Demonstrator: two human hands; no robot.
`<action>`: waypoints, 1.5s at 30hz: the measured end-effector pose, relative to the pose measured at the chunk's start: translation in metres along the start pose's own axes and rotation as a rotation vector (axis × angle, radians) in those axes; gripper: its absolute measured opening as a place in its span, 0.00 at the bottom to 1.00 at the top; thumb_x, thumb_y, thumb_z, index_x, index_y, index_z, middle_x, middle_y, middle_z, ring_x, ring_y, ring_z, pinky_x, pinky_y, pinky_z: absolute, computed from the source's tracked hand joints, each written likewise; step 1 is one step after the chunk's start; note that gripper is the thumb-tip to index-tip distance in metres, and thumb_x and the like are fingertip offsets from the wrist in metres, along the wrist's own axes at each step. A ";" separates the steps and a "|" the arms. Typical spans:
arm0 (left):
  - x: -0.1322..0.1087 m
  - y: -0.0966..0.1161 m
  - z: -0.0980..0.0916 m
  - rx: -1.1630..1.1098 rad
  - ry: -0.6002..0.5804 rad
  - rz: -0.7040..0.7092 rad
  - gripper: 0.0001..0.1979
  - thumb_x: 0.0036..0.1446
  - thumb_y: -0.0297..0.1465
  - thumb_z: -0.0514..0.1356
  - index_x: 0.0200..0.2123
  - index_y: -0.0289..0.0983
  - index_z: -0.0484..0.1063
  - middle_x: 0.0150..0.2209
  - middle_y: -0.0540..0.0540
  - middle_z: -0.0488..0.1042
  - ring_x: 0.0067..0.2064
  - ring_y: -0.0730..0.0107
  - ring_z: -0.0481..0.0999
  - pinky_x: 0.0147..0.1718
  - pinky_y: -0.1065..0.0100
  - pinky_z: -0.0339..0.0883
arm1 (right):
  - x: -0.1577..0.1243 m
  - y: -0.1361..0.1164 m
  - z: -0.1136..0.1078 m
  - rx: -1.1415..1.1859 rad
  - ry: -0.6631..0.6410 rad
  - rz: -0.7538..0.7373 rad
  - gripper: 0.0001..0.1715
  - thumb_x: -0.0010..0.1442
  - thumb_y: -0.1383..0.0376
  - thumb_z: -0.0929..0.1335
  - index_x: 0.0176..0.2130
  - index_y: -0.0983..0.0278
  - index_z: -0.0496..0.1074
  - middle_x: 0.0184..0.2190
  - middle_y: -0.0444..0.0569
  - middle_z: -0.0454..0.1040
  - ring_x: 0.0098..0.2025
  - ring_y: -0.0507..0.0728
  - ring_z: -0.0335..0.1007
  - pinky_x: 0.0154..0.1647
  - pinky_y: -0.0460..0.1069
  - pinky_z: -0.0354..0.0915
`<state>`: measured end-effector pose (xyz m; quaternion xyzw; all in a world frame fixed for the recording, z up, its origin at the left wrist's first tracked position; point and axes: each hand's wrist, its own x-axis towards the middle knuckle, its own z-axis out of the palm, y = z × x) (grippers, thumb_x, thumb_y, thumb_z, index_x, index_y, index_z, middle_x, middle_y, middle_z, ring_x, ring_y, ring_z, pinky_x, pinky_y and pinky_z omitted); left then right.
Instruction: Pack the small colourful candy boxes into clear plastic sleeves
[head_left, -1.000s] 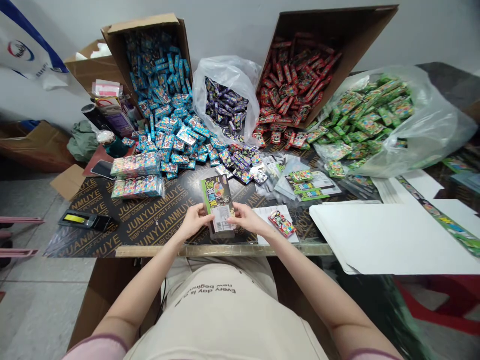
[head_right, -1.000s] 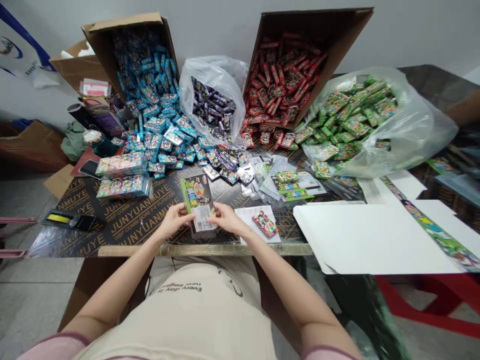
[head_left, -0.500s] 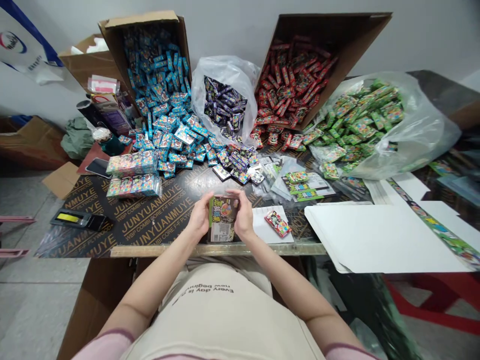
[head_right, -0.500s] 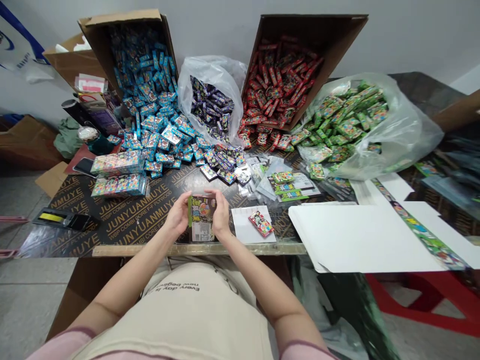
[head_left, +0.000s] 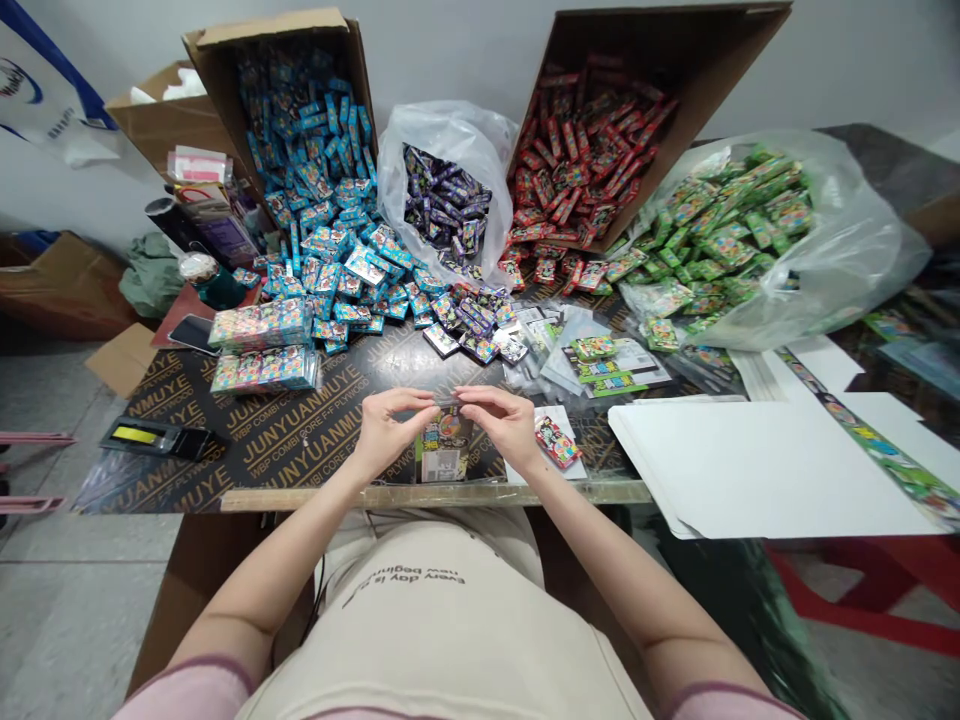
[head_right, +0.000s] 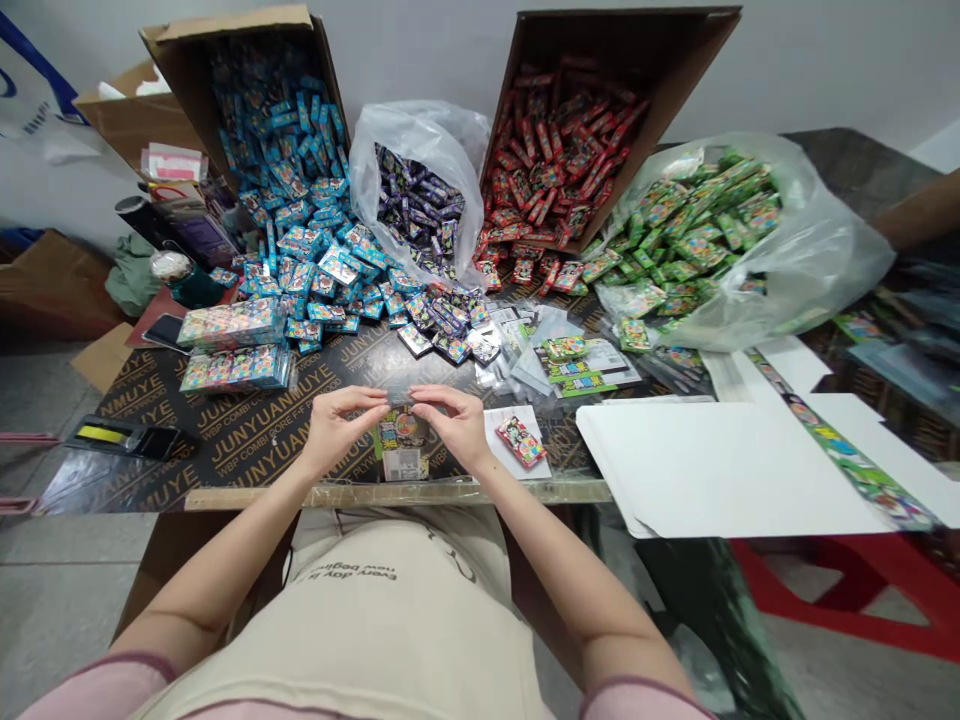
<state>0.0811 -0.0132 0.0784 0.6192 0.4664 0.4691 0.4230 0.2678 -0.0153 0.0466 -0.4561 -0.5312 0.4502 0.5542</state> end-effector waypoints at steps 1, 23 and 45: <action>0.001 -0.001 -0.001 -0.012 -0.003 -0.021 0.03 0.46 0.33 0.68 0.26 0.40 0.81 0.33 0.43 0.81 0.37 0.60 0.79 0.41 0.61 0.70 | -0.001 -0.002 -0.001 -0.022 -0.007 -0.006 0.07 0.50 0.58 0.74 0.30 0.58 0.79 0.36 0.48 0.81 0.43 0.61 0.76 0.51 0.58 0.69; 0.005 -0.011 -0.021 0.170 -0.197 0.140 0.03 0.50 0.33 0.66 0.26 0.41 0.80 0.34 0.43 0.81 0.35 0.64 0.79 0.38 0.65 0.70 | -0.017 -0.004 -0.009 -0.169 -0.164 -0.053 0.15 0.56 0.60 0.71 0.44 0.58 0.77 0.51 0.51 0.75 0.51 0.60 0.73 0.56 0.59 0.66; -0.060 -0.146 -0.112 0.210 0.769 -0.385 0.20 0.40 0.41 0.68 0.35 0.34 0.78 0.33 0.41 0.79 0.33 0.61 0.78 0.39 0.56 0.74 | 0.194 0.100 0.098 -1.341 -0.263 -0.363 0.23 0.60 0.63 0.67 0.53 0.70 0.67 0.49 0.65 0.70 0.51 0.69 0.61 0.48 0.60 0.56</action>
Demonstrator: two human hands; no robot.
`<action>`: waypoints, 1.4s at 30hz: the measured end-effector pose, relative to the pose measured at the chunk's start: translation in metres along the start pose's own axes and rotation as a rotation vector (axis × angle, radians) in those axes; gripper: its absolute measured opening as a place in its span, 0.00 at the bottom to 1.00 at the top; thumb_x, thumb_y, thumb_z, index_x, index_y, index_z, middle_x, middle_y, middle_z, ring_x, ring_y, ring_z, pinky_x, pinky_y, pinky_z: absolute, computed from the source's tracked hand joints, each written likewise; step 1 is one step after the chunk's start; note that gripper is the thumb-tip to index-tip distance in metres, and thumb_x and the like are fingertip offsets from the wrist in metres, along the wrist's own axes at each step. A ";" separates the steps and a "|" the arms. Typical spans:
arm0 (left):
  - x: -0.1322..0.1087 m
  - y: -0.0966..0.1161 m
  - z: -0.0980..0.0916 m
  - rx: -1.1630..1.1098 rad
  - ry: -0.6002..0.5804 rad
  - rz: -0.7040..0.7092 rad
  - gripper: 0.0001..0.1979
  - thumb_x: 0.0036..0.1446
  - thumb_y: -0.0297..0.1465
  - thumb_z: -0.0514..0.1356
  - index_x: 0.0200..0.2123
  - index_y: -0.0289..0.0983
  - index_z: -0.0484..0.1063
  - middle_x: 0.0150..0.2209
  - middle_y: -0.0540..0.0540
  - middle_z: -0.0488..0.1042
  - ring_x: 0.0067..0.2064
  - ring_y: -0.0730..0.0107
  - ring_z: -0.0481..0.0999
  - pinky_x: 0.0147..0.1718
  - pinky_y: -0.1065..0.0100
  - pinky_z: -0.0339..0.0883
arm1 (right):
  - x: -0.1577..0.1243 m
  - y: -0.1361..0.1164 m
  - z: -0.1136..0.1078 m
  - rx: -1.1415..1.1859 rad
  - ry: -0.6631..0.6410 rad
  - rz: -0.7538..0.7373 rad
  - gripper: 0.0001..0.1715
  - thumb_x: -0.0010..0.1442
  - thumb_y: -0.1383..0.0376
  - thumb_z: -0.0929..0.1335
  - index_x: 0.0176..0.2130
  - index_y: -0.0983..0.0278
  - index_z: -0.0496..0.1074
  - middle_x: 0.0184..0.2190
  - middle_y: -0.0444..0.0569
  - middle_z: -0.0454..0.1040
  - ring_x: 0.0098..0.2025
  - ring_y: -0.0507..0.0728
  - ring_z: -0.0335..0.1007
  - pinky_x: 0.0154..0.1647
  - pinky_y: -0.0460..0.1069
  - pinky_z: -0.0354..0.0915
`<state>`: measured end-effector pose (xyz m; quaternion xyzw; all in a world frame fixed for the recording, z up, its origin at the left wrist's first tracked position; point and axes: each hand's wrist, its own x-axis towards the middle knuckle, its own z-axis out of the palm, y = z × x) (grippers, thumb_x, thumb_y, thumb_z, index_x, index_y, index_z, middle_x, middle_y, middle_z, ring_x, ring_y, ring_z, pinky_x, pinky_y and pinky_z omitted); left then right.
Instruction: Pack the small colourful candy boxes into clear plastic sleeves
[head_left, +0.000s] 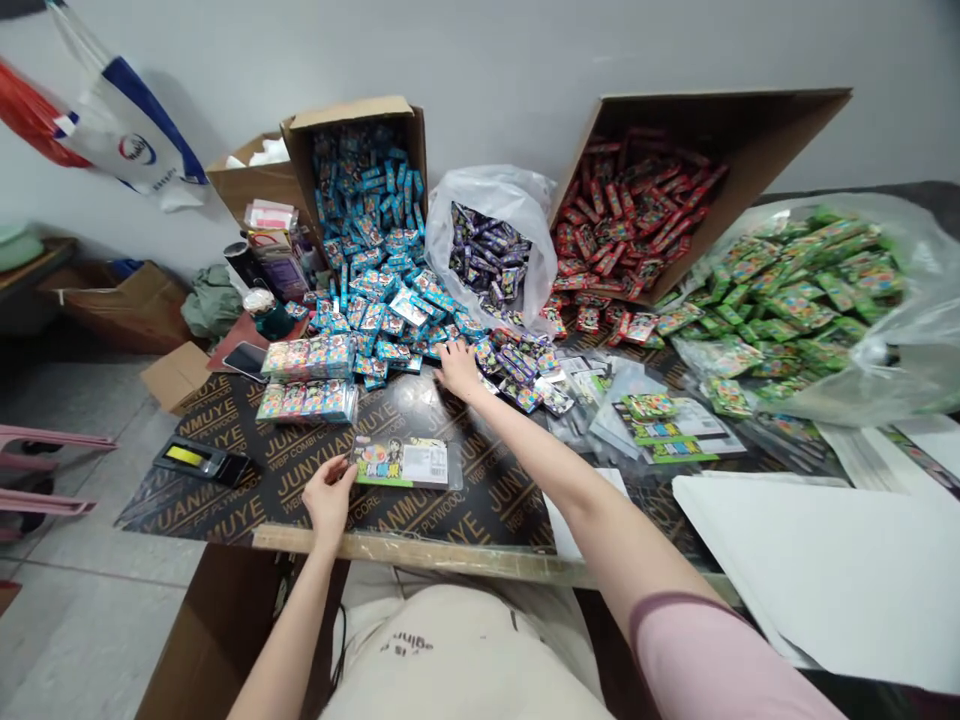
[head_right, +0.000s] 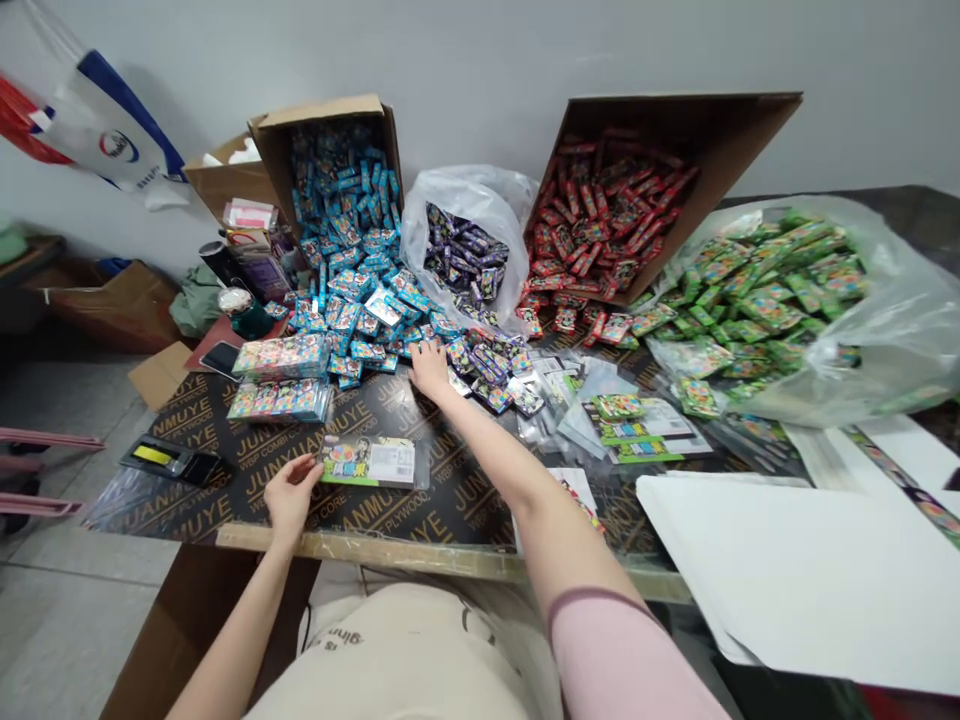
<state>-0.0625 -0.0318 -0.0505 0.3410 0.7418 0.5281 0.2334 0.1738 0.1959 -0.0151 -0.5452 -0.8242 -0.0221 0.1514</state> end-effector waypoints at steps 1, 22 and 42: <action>-0.003 0.000 -0.005 0.086 0.011 0.069 0.20 0.42 0.41 0.68 0.37 0.35 0.78 0.36 0.40 0.79 0.37 0.59 0.78 0.42 0.54 0.73 | 0.010 0.001 0.002 -0.016 0.002 -0.025 0.20 0.60 0.66 0.65 0.51 0.71 0.68 0.47 0.66 0.71 0.51 0.69 0.61 0.49 0.60 0.55; -0.042 0.092 0.086 -0.396 -0.994 -0.485 0.19 0.41 0.42 0.67 0.30 0.31 0.76 0.24 0.47 0.76 0.23 0.71 0.73 0.25 0.70 0.68 | -0.172 -0.021 -0.073 0.610 -0.034 -0.315 0.45 0.52 0.54 0.71 0.64 0.60 0.54 0.59 0.58 0.63 0.60 0.66 0.58 0.58 0.60 0.54; -0.023 0.049 0.073 0.550 -0.991 0.878 0.60 0.43 0.34 0.68 0.69 0.39 0.30 0.54 0.38 0.65 0.54 0.51 0.65 0.56 0.51 0.56 | -0.202 0.004 -0.038 0.451 -0.101 -0.223 0.50 0.46 0.44 0.72 0.61 0.64 0.59 0.49 0.56 0.72 0.51 0.65 0.64 0.56 0.59 0.47</action>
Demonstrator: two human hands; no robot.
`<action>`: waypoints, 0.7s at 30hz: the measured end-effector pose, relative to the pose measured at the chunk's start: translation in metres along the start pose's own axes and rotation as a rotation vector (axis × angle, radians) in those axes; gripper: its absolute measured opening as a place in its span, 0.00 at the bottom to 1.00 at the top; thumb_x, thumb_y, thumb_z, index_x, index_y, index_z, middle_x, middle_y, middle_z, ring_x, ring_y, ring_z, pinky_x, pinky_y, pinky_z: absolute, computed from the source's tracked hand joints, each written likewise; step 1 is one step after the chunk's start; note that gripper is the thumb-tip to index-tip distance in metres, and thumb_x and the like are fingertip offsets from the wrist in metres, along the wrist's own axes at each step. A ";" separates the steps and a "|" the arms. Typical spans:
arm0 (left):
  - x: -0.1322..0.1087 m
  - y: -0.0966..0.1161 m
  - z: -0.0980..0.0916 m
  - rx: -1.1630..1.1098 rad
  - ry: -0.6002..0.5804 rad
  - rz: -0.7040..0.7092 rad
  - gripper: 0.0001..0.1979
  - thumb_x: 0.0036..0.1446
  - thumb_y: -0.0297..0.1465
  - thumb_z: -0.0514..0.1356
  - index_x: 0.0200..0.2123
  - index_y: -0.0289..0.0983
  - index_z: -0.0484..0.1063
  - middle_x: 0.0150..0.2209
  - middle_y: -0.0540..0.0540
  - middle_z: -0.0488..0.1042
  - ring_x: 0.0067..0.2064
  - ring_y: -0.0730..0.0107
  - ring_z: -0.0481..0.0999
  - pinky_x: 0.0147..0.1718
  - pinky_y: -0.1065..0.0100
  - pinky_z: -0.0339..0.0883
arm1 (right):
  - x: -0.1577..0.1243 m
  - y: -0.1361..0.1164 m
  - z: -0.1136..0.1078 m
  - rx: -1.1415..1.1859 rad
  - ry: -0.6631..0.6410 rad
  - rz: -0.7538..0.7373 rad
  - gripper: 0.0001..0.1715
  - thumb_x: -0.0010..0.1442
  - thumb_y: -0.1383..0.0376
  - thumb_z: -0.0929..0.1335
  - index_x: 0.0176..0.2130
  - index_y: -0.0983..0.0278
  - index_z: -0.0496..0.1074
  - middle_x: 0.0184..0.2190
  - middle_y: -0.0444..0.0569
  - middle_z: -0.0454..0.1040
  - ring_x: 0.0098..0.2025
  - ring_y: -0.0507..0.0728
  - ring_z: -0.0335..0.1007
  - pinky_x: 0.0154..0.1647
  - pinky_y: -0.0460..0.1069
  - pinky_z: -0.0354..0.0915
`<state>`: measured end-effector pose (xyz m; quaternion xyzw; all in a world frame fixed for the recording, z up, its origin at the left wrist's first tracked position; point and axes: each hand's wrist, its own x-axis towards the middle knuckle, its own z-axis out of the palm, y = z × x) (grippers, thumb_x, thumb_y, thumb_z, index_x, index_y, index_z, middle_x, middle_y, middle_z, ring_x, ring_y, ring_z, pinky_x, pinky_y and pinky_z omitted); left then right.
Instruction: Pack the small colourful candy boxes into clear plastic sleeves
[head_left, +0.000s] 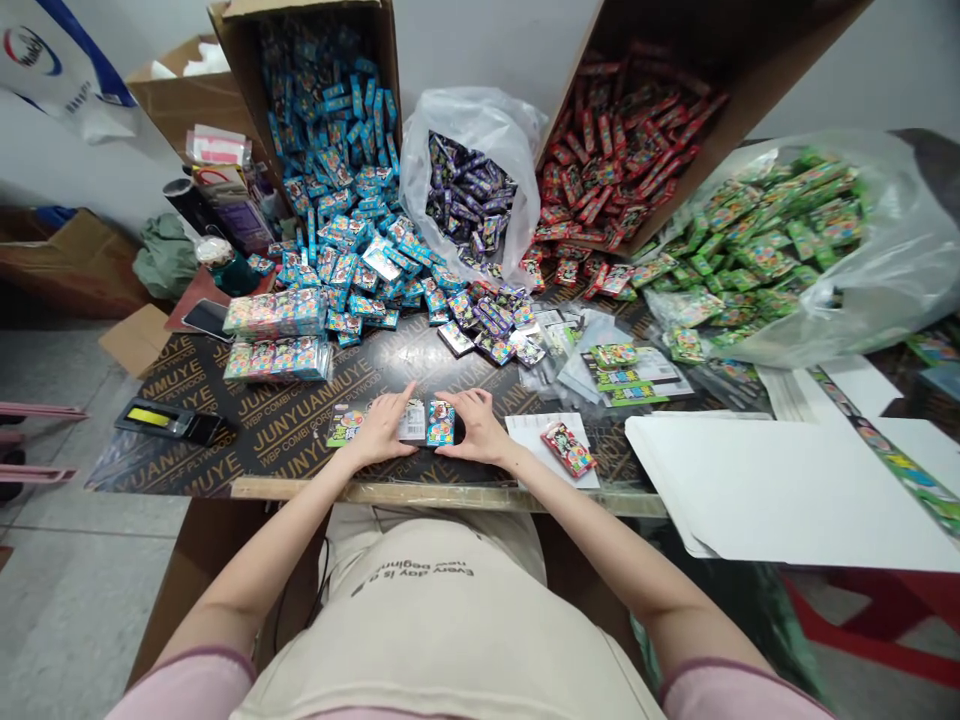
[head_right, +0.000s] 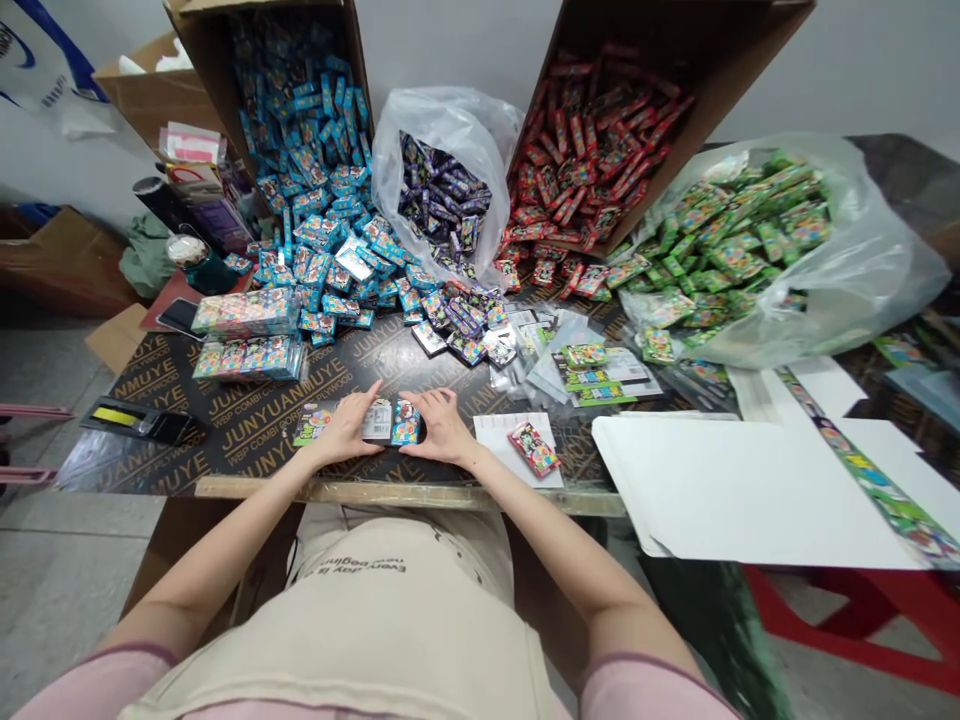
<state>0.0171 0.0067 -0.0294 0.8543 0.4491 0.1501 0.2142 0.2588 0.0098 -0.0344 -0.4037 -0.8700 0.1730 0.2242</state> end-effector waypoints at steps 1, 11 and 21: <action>0.000 0.000 0.000 -0.012 0.011 0.002 0.60 0.42 0.34 0.68 0.69 0.39 0.29 0.54 0.38 0.65 0.54 0.51 0.65 0.56 0.51 0.57 | 0.001 0.001 -0.001 0.022 -0.008 0.000 0.50 0.46 0.45 0.72 0.61 0.64 0.60 0.48 0.56 0.72 0.50 0.66 0.64 0.56 0.60 0.47; -0.002 0.003 -0.009 -0.059 -0.014 0.045 0.59 0.40 0.30 0.68 0.69 0.41 0.34 0.54 0.40 0.66 0.54 0.51 0.65 0.56 0.52 0.57 | 0.015 -0.001 -0.013 0.001 -0.115 -0.097 0.47 0.44 0.50 0.73 0.58 0.64 0.61 0.48 0.57 0.72 0.50 0.65 0.64 0.58 0.62 0.44; -0.005 0.009 -0.010 -0.219 0.045 -0.036 0.58 0.41 0.32 0.68 0.69 0.41 0.34 0.53 0.42 0.66 0.55 0.54 0.66 0.57 0.53 0.56 | 0.019 -0.009 -0.021 -0.060 0.009 0.006 0.40 0.45 0.50 0.72 0.53 0.64 0.65 0.46 0.55 0.71 0.49 0.66 0.63 0.59 0.61 0.43</action>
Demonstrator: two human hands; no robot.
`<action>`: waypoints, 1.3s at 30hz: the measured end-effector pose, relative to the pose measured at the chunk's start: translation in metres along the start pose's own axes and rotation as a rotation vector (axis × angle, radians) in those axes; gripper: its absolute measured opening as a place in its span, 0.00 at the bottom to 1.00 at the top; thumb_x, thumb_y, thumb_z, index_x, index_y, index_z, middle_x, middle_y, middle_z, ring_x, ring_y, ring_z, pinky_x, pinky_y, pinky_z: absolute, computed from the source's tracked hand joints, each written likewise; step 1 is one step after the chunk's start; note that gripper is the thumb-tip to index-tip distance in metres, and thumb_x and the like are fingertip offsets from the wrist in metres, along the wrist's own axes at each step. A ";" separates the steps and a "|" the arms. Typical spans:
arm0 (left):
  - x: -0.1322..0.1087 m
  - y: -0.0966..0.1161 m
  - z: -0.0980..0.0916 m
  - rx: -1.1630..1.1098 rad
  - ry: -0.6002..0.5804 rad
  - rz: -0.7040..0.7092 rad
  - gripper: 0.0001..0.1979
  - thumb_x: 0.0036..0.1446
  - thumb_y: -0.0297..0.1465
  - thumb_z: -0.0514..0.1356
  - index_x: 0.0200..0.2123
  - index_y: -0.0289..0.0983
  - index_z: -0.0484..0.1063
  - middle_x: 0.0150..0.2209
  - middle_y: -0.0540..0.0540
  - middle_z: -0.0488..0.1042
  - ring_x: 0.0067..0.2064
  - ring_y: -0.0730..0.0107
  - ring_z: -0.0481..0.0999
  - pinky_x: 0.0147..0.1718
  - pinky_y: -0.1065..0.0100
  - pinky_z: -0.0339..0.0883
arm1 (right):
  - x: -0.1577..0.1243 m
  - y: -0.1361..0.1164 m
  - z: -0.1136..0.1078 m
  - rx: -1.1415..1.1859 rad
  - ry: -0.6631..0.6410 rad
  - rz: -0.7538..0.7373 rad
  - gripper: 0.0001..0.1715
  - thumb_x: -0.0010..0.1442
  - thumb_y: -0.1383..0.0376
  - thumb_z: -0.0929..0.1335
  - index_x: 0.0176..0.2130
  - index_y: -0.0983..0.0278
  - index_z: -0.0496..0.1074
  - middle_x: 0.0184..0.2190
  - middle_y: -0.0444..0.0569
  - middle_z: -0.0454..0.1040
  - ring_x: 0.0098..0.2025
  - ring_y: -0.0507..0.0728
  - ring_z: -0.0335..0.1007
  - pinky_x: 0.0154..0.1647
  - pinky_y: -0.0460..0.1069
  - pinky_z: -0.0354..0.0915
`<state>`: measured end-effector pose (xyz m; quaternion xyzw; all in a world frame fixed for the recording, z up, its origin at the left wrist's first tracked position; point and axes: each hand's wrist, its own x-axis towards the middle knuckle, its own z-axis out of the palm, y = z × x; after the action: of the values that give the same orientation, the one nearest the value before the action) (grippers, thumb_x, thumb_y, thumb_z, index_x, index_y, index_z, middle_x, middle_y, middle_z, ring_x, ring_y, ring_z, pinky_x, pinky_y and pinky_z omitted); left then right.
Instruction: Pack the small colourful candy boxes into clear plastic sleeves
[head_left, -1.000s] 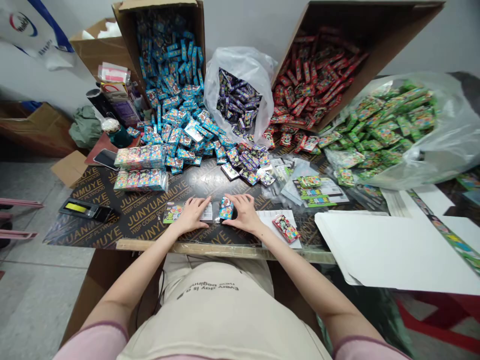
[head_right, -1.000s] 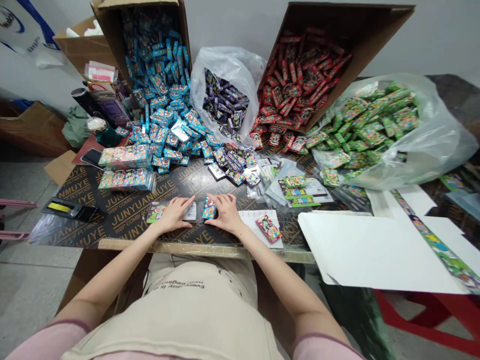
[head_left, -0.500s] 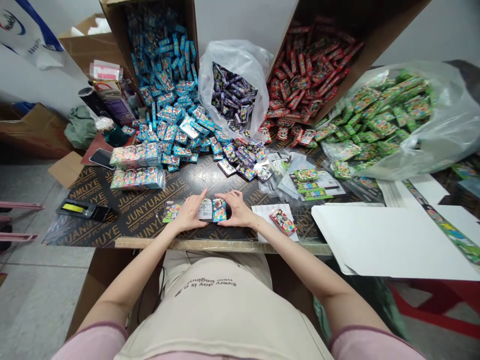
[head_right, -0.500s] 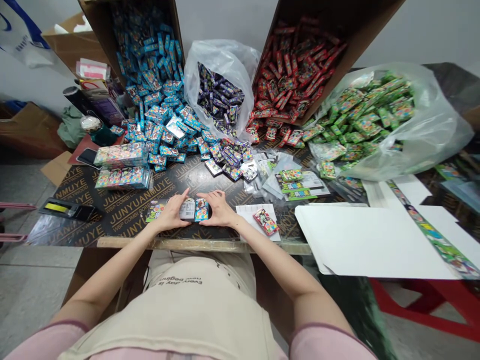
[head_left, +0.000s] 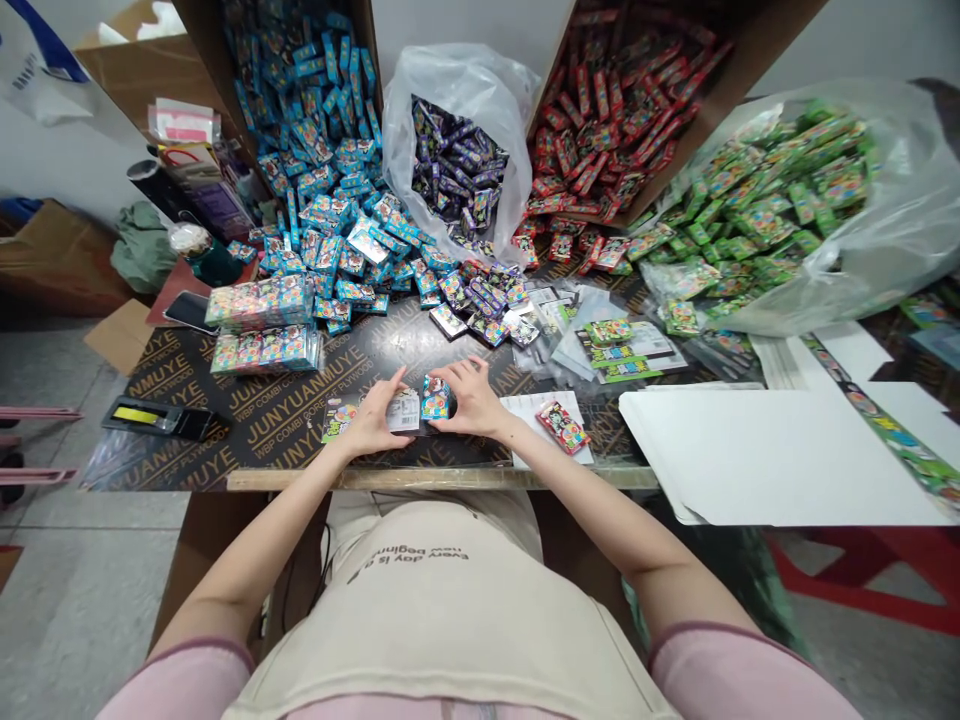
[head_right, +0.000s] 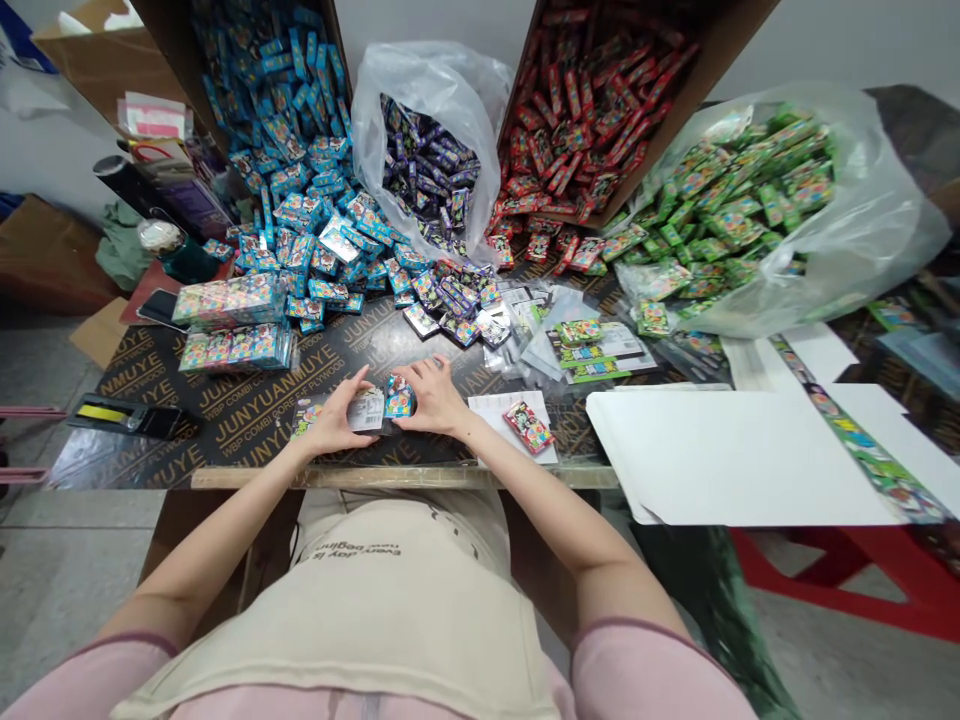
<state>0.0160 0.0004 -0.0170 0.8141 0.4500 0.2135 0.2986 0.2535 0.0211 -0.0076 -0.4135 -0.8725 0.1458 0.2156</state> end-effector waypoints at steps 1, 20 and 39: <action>0.000 0.000 0.001 0.004 0.000 -0.003 0.58 0.41 0.33 0.68 0.69 0.42 0.35 0.53 0.42 0.66 0.55 0.53 0.65 0.57 0.52 0.56 | 0.000 0.001 -0.002 -0.015 0.003 0.005 0.39 0.45 0.51 0.72 0.53 0.64 0.65 0.46 0.55 0.71 0.49 0.66 0.62 0.59 0.62 0.42; 0.004 0.003 0.007 0.101 0.009 0.020 0.61 0.38 0.35 0.69 0.69 0.41 0.33 0.54 0.41 0.67 0.54 0.50 0.65 0.56 0.53 0.54 | -0.015 0.004 0.009 0.131 -0.033 -0.098 0.49 0.45 0.41 0.72 0.57 0.62 0.63 0.48 0.54 0.73 0.51 0.65 0.65 0.60 0.61 0.44; 0.014 0.014 0.012 0.453 -0.161 0.012 0.35 0.47 0.35 0.66 0.60 0.46 0.62 0.54 0.37 0.64 0.53 0.47 0.63 0.49 0.52 0.59 | 0.071 0.061 0.018 -0.304 0.139 0.504 0.35 0.63 0.52 0.62 0.62 0.70 0.59 0.46 0.66 0.71 0.50 0.71 0.59 0.50 0.62 0.51</action>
<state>0.0385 0.0027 -0.0151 0.8773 0.4565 0.0433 0.1418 0.2441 0.1129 -0.0315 -0.6537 -0.7372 0.0338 0.1675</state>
